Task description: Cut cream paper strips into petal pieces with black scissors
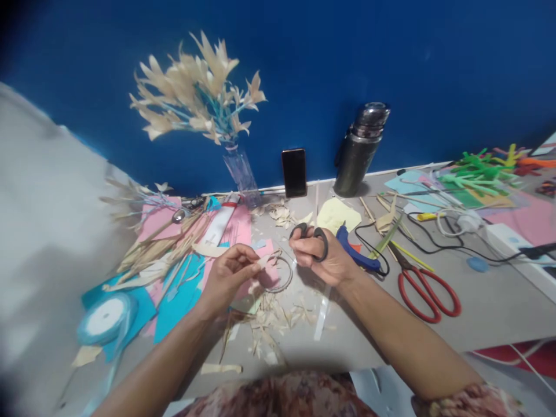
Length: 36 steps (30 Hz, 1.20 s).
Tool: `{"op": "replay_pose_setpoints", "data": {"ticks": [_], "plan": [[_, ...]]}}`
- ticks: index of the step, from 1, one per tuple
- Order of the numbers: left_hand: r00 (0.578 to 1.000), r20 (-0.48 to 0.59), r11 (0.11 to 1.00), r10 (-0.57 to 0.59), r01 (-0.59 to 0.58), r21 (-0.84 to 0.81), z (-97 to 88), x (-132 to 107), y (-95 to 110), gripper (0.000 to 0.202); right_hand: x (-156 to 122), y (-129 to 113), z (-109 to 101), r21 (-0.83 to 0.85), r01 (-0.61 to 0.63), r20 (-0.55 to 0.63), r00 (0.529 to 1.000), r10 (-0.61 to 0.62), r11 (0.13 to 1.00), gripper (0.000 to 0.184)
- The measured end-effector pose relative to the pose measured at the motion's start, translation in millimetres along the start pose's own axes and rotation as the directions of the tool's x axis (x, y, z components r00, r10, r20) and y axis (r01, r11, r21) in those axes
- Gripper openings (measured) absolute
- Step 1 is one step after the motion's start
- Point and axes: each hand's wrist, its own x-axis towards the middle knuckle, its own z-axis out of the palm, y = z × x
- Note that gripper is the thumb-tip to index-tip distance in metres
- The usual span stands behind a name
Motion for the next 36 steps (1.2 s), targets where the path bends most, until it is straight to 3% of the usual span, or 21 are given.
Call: {"op": "replay_pose_setpoints", "data": {"ticks": [5,13,26,29,32,36], "plan": [[0.994,-0.099,0.994,-0.048,0.057,0.09,3.3,33,1,0.025,-4,-17,-9,-0.037,0.066,-0.073,0.995,-0.068,0.997,0.023],[0.981,-0.19,0.958,0.036,0.02,0.285,5.9,103,-8,0.027,3,-22,-23,-0.068,0.173,-0.13,0.975,-0.181,0.982,0.028],[0.976,-0.204,0.918,0.076,0.011,0.396,16.6,143,2,0.011,8,-22,-25,-0.161,0.161,-0.239,0.951,-0.196,0.974,0.028],[0.961,-0.241,0.907,0.135,-0.022,0.421,12.1,140,13,0.016,11,-19,-28,-0.205,0.171,-0.251,0.943,-0.22,0.964,0.027],[0.965,-0.224,0.902,0.137,-0.028,0.43,4.6,116,25,0.011,12,-18,-32,-0.241,0.186,-0.264,0.932,-0.249,0.952,0.031],[0.995,-0.042,0.952,-0.09,0.098,0.29,6.0,57,28,0.024,5,-16,-27,-0.353,0.16,-0.169,0.958,-0.231,0.922,0.032]]}}
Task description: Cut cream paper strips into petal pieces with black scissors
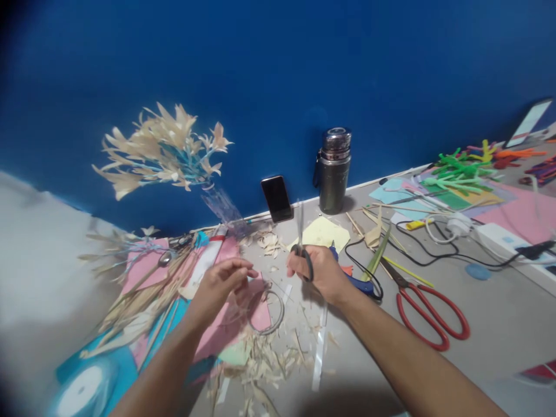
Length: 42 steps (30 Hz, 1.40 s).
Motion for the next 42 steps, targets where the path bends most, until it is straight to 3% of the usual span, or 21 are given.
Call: {"op": "replay_pose_setpoints", "data": {"ticks": [2,3,5,8,11,16,23,25,28,29,30,31,34,36,37,39,42], "plan": [[0.995,0.101,0.984,0.008,0.01,-0.178,8.1,-33,-4,0.043,-11,0,9,-0.039,-0.073,0.154,0.985,0.078,0.997,0.027],[0.984,0.172,0.977,0.034,0.004,-0.211,13.2,-48,-7,0.053,-18,1,15,-0.051,-0.128,0.259,0.956,0.137,0.991,0.025],[0.97,0.217,0.97,0.111,-0.058,-0.238,23.2,-74,-12,0.066,-31,4,28,-0.074,-0.2,0.452,0.866,0.211,0.977,0.026],[0.963,0.217,0.956,0.157,-0.093,-0.278,32.7,-99,-22,0.043,-44,13,42,-0.137,-0.18,0.613,0.757,0.226,0.974,0.031],[0.967,0.186,0.918,0.175,-0.091,-0.387,35.3,-112,-37,0.033,-47,25,45,-0.26,-0.136,0.628,0.728,0.275,0.956,0.038],[0.975,0.172,0.819,0.138,-0.015,-0.574,40.2,-121,-57,0.028,-43,38,43,-0.366,-0.139,0.687,0.627,0.368,0.92,0.043],[0.98,0.122,0.674,0.157,-0.016,-0.738,45.9,-130,-58,0.022,-52,46,53,-0.25,0.133,0.679,0.73,0.076,0.959,0.022],[0.982,0.106,0.652,0.159,-0.024,-0.758,47.5,-134,-60,0.023,-55,42,54,-0.243,0.122,0.714,0.694,0.092,0.962,0.013],[0.981,0.085,0.624,0.173,-0.043,-0.78,50.5,-138,-64,0.027,-57,34,52,-0.253,-0.05,0.787,0.57,0.236,0.966,0.02],[0.981,0.065,0.642,0.18,-0.068,-0.764,50.1,-138,-64,0.029,-57,33,51,-0.26,-0.104,0.789,0.55,0.274,0.96,0.023],[0.982,0.043,0.687,0.185,-0.099,-0.72,48.0,-137,-64,0.031,-57,33,50,-0.266,-0.131,0.771,0.566,0.292,0.955,0.022],[0.982,0.003,0.753,0.188,-0.141,-0.643,43.9,-135,-63,0.033,-55,34,49,-0.262,-0.132,0.731,0.619,0.286,0.956,0.019],[0.985,-0.089,0.974,0.145,-0.158,-0.162,18.9,-120,-59,0.031,-44,40,44,-0.197,-0.05,0.503,0.852,0.145,0.979,0.014],[0.976,-0.155,0.957,0.156,-0.111,0.268,-2.9,-105,-58,0.024,-33,37,39,-0.164,0.024,0.314,0.949,0.029,0.986,0.019],[0.968,-0.142,0.873,0.205,-0.115,0.474,-12.7,-97,-58,0.02,-29,32,36,-0.153,0.072,0.208,0.977,-0.039,0.986,0.02],[0.962,-0.073,0.689,0.263,-0.135,0.712,-26.5,-82,-60,0.025,-26,12,29,-0.097,0.22,0.035,0.975,-0.218,0.971,0.022],[0.975,0.062,0.481,0.214,-0.161,0.862,-29.9,-66,-66,0.03,-35,-33,13,-0.096,0.477,-0.077,0.871,-0.484,0.874,0.031]]}}
